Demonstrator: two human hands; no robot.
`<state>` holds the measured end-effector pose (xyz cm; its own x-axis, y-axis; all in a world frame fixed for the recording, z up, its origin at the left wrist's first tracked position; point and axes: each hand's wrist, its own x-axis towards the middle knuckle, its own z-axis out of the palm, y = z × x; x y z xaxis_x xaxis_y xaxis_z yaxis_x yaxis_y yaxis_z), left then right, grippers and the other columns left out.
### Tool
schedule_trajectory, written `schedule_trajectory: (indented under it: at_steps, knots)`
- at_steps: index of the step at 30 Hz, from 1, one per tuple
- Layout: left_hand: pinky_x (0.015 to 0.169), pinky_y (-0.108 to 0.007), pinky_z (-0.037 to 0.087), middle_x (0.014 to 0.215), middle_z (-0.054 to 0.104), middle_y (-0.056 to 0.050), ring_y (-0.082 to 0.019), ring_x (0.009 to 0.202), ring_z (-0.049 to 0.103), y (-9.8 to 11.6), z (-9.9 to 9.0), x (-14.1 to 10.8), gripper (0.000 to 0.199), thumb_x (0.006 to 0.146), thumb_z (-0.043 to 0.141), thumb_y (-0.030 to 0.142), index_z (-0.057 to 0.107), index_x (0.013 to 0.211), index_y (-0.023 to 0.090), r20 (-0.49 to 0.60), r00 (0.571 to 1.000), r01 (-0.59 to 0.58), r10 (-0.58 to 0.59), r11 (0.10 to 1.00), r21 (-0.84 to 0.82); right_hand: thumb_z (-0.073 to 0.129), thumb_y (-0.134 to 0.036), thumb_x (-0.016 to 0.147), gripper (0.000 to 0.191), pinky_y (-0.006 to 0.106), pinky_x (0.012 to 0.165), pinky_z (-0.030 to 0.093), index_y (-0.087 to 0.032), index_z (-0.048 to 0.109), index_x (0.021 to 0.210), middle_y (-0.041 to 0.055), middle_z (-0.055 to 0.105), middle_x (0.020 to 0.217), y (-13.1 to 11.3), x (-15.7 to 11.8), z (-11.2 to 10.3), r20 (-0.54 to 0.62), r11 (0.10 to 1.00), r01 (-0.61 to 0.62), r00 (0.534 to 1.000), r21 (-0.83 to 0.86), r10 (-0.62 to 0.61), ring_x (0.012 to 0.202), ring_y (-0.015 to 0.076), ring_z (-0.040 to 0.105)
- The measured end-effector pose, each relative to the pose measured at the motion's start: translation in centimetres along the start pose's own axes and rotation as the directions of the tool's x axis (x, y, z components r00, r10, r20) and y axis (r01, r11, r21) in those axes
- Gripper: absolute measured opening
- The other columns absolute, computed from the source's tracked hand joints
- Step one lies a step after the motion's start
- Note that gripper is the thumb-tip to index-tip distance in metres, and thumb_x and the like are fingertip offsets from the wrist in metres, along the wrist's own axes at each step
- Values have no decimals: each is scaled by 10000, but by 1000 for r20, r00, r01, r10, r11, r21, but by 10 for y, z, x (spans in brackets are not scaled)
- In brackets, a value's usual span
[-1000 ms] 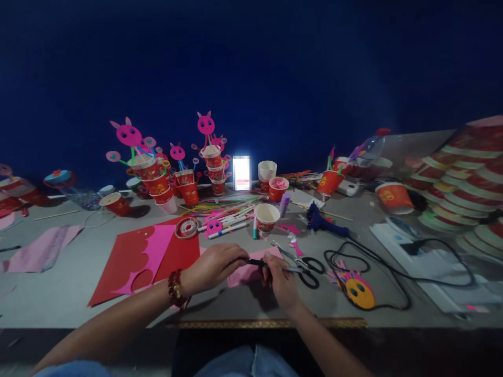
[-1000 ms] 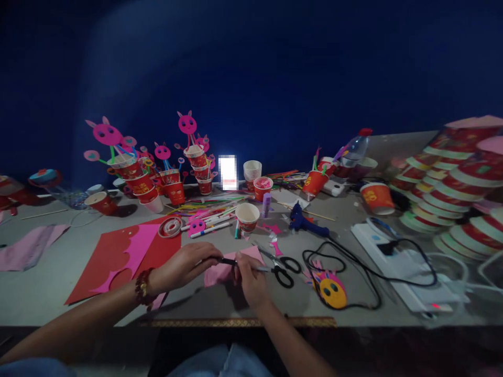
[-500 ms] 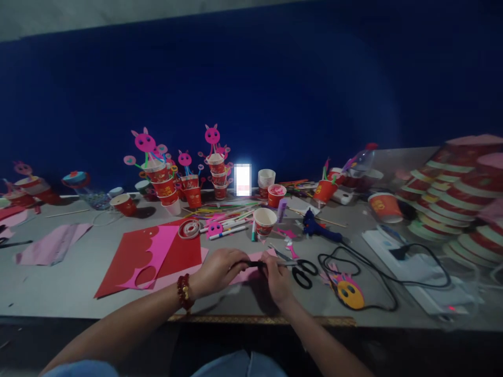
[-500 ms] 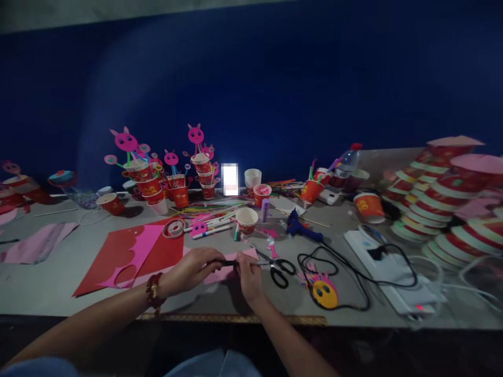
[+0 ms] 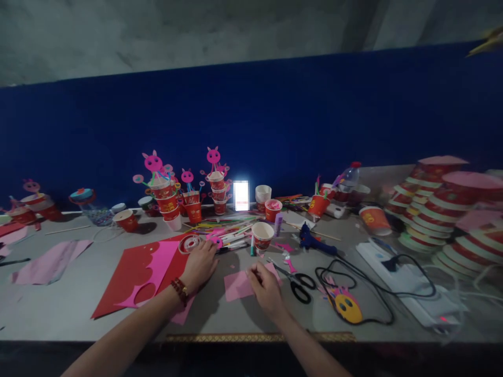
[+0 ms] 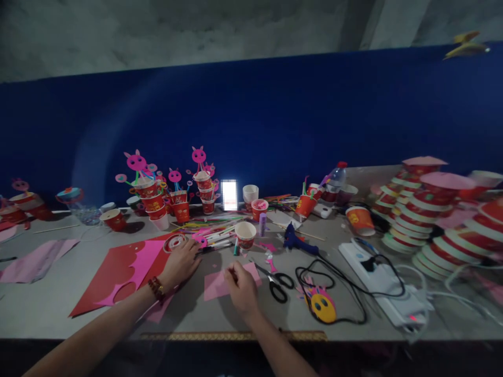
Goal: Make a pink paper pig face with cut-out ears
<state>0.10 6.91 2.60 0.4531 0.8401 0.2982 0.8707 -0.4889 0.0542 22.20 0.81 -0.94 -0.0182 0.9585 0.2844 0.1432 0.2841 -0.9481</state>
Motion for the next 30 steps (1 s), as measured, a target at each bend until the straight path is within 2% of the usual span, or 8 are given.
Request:
schedule_trajectory:
  at_steps: [3,6,10,14,17,23,27,30]
  knots:
    - [985,-482,420,1177,603,-156,-306,1133,533,27,4,24,221,940,535,251,646,1101,148,9,1000,-26,25,999,31,522,-402,937,298,241,539,322,-230,454,704,-67,407,605,1,0,0,20,996,39,999,-83,-38,554,130,408]
    - [965,-438,428,1061,649,-123,-287,1085,565,56,13,51,232,952,526,351,685,977,184,69,995,-80,78,997,21,506,-405,949,299,236,524,317,-232,453,711,-69,395,590,4,1,0,48,992,65,997,-109,-60,545,131,407]
    - [894,-431,460,1034,684,-154,-312,1028,612,75,26,77,292,897,577,391,705,986,144,120,992,-35,33,999,19,490,-401,949,288,231,497,298,-230,470,718,-61,430,573,6,1,-1,82,982,59,996,-177,-45,527,135,426]
    - [826,-394,475,972,711,-143,-284,943,660,69,26,81,221,884,530,254,710,934,137,152,987,45,-49,999,32,474,-406,958,299,232,513,311,-234,451,715,-55,439,590,6,0,-2,72,974,57,997,-219,-42,551,141,450]
    - [783,-378,478,944,712,-153,-277,906,672,60,21,75,258,917,480,250,706,916,125,166,982,80,-86,996,40,480,-391,957,288,236,523,310,-231,462,718,-56,450,588,6,0,-1,88,968,80,994,-239,-61,545,140,453]
    - [835,-394,476,1024,704,-155,-303,999,650,64,20,72,344,928,516,422,694,999,136,170,984,51,-53,999,16,472,-384,962,273,237,508,297,-233,472,735,-48,483,579,3,-1,0,142,964,78,989,-255,-43,533,147,473]
    - [850,-402,476,990,715,-160,-302,988,656,67,24,81,240,887,559,308,706,955,131,169,985,29,-27,1000,-8,466,-398,968,291,245,525,301,-233,466,729,-51,483,576,4,-1,-1,151,954,86,988,-286,-44,527,147,474]
    - [773,-366,489,913,714,-146,-274,885,675,56,20,80,214,897,543,288,694,893,137,149,987,56,-52,998,-25,465,-410,971,303,247,529,300,-233,462,725,-55,474,576,6,-2,-2,132,954,76,991,-291,-38,523,145,472]
